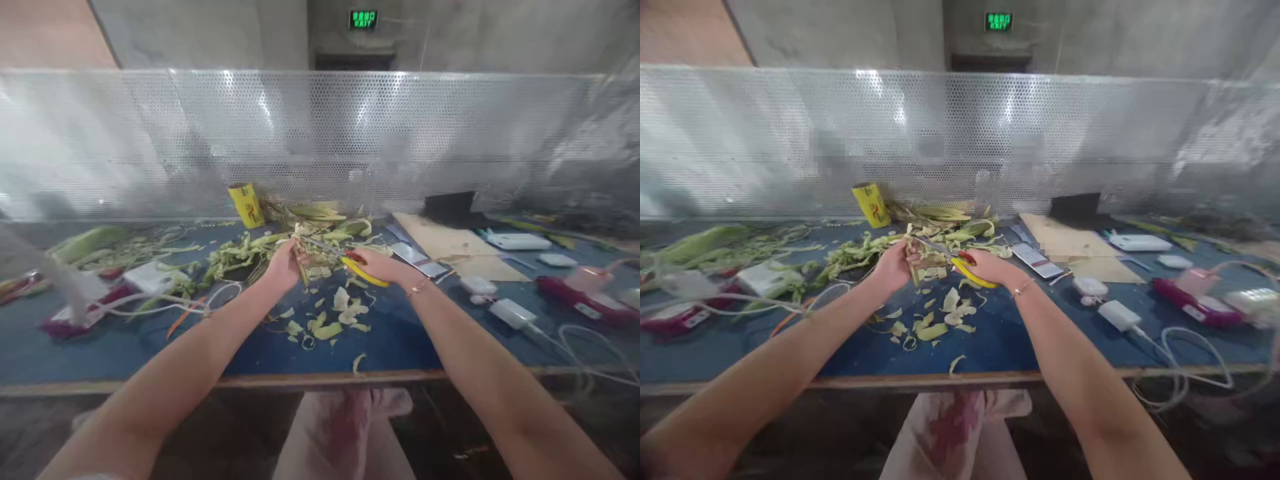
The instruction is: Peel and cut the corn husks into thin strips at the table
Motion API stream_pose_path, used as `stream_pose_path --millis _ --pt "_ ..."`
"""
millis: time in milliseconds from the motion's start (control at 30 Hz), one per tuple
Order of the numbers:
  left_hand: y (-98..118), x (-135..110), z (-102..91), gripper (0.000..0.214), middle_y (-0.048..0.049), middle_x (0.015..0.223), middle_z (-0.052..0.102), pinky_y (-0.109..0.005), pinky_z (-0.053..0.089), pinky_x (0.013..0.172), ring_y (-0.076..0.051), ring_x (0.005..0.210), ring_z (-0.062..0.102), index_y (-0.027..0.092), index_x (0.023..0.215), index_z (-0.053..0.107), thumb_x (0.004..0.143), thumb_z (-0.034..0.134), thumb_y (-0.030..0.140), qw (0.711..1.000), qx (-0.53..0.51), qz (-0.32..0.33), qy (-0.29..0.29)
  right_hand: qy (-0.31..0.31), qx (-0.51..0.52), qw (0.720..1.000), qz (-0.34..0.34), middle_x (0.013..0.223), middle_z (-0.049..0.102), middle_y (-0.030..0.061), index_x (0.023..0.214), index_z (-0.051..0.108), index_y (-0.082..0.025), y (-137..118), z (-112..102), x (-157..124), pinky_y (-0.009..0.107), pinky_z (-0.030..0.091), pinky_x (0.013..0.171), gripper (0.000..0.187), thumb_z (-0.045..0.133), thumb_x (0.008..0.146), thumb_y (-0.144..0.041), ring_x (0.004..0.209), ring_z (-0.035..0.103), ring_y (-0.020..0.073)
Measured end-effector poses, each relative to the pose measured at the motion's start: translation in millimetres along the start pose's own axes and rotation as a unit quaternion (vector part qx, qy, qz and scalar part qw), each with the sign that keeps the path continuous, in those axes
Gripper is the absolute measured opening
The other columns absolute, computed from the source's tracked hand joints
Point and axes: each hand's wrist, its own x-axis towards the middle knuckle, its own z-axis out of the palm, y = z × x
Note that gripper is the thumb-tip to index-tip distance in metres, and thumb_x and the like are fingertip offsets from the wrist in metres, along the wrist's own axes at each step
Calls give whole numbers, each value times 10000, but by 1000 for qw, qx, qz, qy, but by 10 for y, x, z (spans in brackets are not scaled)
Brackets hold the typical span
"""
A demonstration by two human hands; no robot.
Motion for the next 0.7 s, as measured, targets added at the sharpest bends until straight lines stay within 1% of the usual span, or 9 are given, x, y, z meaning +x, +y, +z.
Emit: stream_pose_path --millis 167,267,367,500,700 --pt "-15 -24 15 258 23 517 436 -183 306 393 -49 367 327 129 728 478 906 332 245 999 -12 -20 -36 36 -22 999 15 898 612 97 870 494 -171 -63 33 -13 280 385 648 294 464 840 -462 748 558 188" --pt "-14 -39 19 261 22 522 432 -180 312 401 -46 376 326 129 712 480 901 336 236 998 -24 -24 -55 51 -27 998 4 893 612 92 876 495 -174 -81 40 -17 276 384 645 297 470 838 -468 748 556 184" --pt "-16 -37 14 259 20 524 430 -184 318 405 -49 381 324 134 701 478 896 342 235 997 -31 -25 -60 63 -28 998 -5 890 610 88 898 500 -174 -88 45 -20 274 383 645 308 473 834 -474 747 551 180" --pt "-29 -24 6 252 18 533 431 -186 314 405 -51 383 324 142 676 465 887 363 234 997 -28 -30 -59 73 -31 997 -15 828 600 71 867 492 -178 -95 46 -30 270 369 609 339 476 817 -514 695 528 170" --pt "-33 -23 13 237 21 536 426 -186 303 399 -55 385 318 154 681 454 887 361 224 997 -36 -32 -55 91 -41 995 -26 797 587 57 820 484 -186 -97 42 -38 263 353 596 304 481 820 -490 667 506 155"
